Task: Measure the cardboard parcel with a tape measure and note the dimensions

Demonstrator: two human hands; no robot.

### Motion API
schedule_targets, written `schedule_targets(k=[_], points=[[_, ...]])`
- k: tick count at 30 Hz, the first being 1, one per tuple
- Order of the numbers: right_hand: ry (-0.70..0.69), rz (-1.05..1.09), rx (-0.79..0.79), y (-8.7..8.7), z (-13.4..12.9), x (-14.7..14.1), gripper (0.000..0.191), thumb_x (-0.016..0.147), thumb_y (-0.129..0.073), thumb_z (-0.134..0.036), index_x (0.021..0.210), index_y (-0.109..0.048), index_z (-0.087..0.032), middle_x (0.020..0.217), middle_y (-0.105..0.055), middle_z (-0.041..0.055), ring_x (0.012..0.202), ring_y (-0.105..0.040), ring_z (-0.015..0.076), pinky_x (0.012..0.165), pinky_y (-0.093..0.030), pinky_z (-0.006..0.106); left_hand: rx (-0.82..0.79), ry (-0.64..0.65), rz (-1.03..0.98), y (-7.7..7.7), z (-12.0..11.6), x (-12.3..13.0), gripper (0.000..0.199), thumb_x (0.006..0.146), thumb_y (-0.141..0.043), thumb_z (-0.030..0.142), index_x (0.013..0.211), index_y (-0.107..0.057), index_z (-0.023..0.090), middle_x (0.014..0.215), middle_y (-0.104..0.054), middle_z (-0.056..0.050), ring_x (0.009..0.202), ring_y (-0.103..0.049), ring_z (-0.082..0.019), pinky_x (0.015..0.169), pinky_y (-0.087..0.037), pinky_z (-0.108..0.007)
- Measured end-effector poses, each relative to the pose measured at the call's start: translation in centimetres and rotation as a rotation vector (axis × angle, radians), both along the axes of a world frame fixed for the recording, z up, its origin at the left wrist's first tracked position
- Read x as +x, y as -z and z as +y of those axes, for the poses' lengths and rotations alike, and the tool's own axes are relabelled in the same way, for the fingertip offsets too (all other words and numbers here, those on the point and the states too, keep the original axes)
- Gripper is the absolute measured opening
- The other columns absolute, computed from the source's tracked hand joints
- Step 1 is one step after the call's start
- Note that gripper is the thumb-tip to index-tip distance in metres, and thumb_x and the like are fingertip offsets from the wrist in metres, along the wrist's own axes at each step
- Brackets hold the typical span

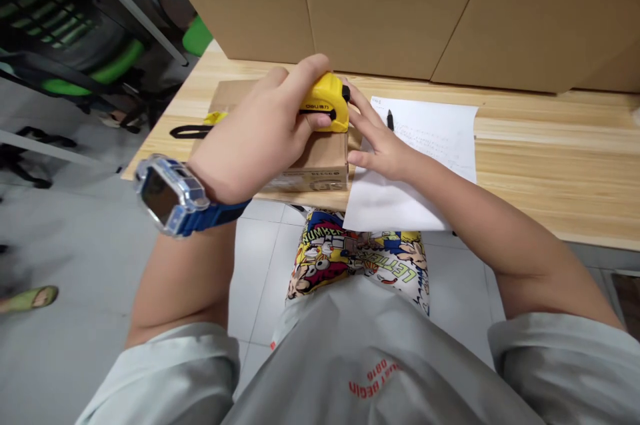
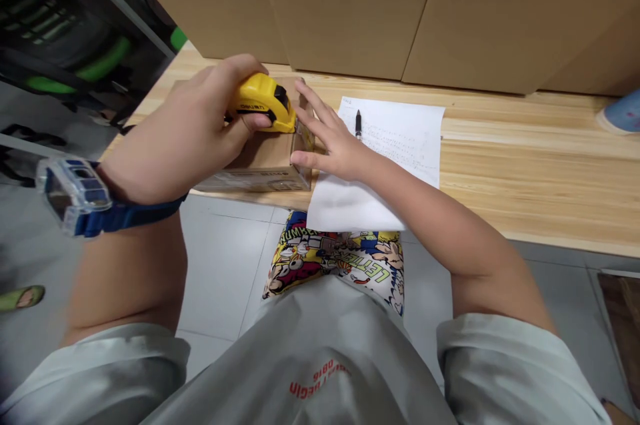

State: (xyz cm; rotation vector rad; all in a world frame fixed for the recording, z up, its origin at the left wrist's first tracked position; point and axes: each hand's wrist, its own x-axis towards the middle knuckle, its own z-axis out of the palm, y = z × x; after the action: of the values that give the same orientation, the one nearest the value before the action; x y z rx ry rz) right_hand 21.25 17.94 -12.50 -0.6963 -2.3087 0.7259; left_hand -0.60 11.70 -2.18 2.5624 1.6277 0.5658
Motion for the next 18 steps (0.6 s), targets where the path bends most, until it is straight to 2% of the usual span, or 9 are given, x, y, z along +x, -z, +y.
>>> schedule_targets(k=[5,9,14,16,18], points=[[0.01,0.02,-0.023,-0.2,0.0,0.0,0.101,0.08,-0.032,-0.1,0.155,-0.049,-0.034,0.178,-0.021,0.0037,0.166,-0.015,0.0318,0.135,-0.016,0.057,-0.015,-0.044,0.166,-1.2,-1.0,1.1,0.06,0.098,-0.051,0.024,0.157,-0.041,0.022,0.123,-0.063,-0.016,0.121,-0.062,-0.036,0.103,-0.054,-0.052],[0.06,0.091,-0.037,-0.2,-0.5,-0.2,0.09,0.091,-0.022,-0.091,0.146,-0.057,-0.03,0.176,-0.025,0.0058,0.167,-0.016,0.0269,0.135,-0.018,0.054,0.016,-0.105,0.256,-1.7,-1.1,1.0,0.06,0.097,-0.051,0.019,0.157,-0.044,0.022,0.124,-0.061,-0.017,0.125,-0.058,-0.039,0.109,-0.051,-0.058],[0.139,0.11,-0.054,-0.1,-0.3,-0.7,0.081,0.093,-0.028,-0.088,0.138,-0.062,-0.03,0.173,-0.033,0.0065,0.164,-0.024,0.0291,0.134,-0.019,0.057,-0.059,-0.14,0.065,-0.7,-0.7,-2.6,0.063,0.092,-0.057,0.023,0.153,-0.043,0.02,0.137,-0.06,-0.015,0.131,-0.056,-0.034,0.116,-0.047,-0.052],[0.135,0.096,-0.07,-0.1,0.0,-0.8,0.079,0.091,-0.032,-0.089,0.137,-0.063,-0.032,0.173,-0.033,0.0054,0.164,-0.025,0.0295,0.134,-0.018,0.058,-0.043,-0.157,0.028,-0.4,-1.2,-4.4,0.06,0.095,-0.054,0.035,0.152,-0.044,0.021,0.141,-0.059,-0.013,0.131,-0.055,-0.032,0.117,-0.046,-0.05],[0.13,0.094,-0.081,0.0,0.2,-0.7,0.079,0.09,-0.033,-0.09,0.136,-0.063,-0.033,0.173,-0.032,0.004,0.164,-0.025,0.0296,0.134,-0.017,0.059,-0.031,-0.206,0.015,-0.4,-2.2,-6.1,0.064,0.098,-0.047,0.055,0.152,-0.046,0.021,0.139,-0.062,-0.012,0.123,-0.058,-0.031,0.112,-0.049,-0.05]])
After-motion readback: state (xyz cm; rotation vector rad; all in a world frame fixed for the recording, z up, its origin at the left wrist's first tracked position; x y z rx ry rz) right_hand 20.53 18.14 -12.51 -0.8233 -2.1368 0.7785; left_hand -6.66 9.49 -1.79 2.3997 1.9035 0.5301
